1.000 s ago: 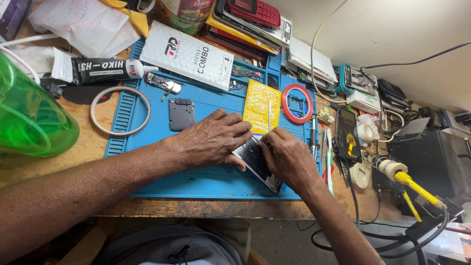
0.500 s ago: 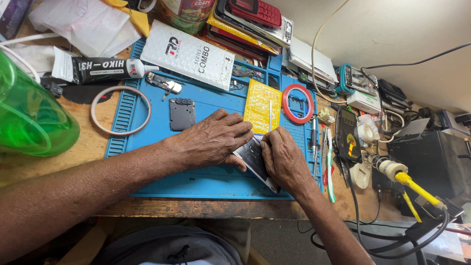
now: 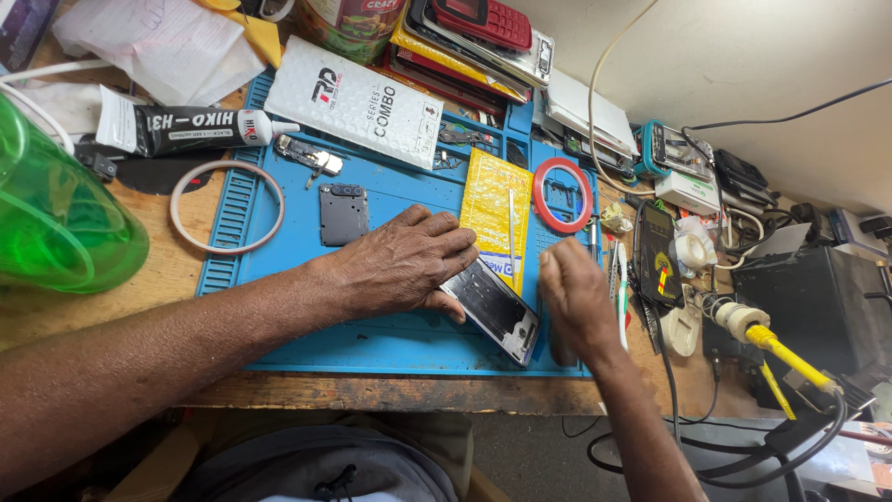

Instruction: The person uses a metal spudger to scrape adhesive residue from the back of a smartphone screen assembly. The person repeatedly scrapes different areas of the screen's back surface while holding it on a blue work mat.

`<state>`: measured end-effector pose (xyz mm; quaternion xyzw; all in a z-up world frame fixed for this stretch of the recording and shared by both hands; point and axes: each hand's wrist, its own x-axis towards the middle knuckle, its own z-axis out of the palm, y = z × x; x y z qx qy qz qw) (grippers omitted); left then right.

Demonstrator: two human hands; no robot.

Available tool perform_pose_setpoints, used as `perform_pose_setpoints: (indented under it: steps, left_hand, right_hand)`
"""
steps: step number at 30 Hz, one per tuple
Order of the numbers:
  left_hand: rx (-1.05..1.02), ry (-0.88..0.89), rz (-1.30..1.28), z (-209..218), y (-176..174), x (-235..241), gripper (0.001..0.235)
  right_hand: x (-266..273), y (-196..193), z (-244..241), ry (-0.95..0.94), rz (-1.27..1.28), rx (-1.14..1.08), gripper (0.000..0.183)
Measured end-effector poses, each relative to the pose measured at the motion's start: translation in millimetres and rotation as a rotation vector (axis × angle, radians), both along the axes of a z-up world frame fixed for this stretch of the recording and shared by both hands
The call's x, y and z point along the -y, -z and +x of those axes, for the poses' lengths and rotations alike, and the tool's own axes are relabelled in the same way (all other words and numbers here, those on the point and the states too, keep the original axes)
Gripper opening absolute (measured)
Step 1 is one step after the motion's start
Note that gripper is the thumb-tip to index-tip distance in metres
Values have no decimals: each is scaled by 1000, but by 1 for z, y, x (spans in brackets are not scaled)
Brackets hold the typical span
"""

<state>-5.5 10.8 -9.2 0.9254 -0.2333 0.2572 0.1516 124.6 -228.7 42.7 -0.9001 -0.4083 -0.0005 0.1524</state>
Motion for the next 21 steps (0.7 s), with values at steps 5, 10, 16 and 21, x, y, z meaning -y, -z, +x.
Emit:
perform_pose_setpoints:
  steps: [5,10,16,21]
  left_hand:
    - [-34,3,-3,1,-2,0,81]
    - [-68,5,22,-2,-8,1,79]
    - [-91,19,7,-3,-13,-5,76]
    - [-137,-32,25,0,-14,-13,77]
  right_hand:
    - [-12,-9,4,-8,71,123,13]
    - [-31,-3,-5,-73,5,124,24]
    - [-20,-9,15,37,-7,-73,42]
    - [48,-15,23,164,521,-610,31]
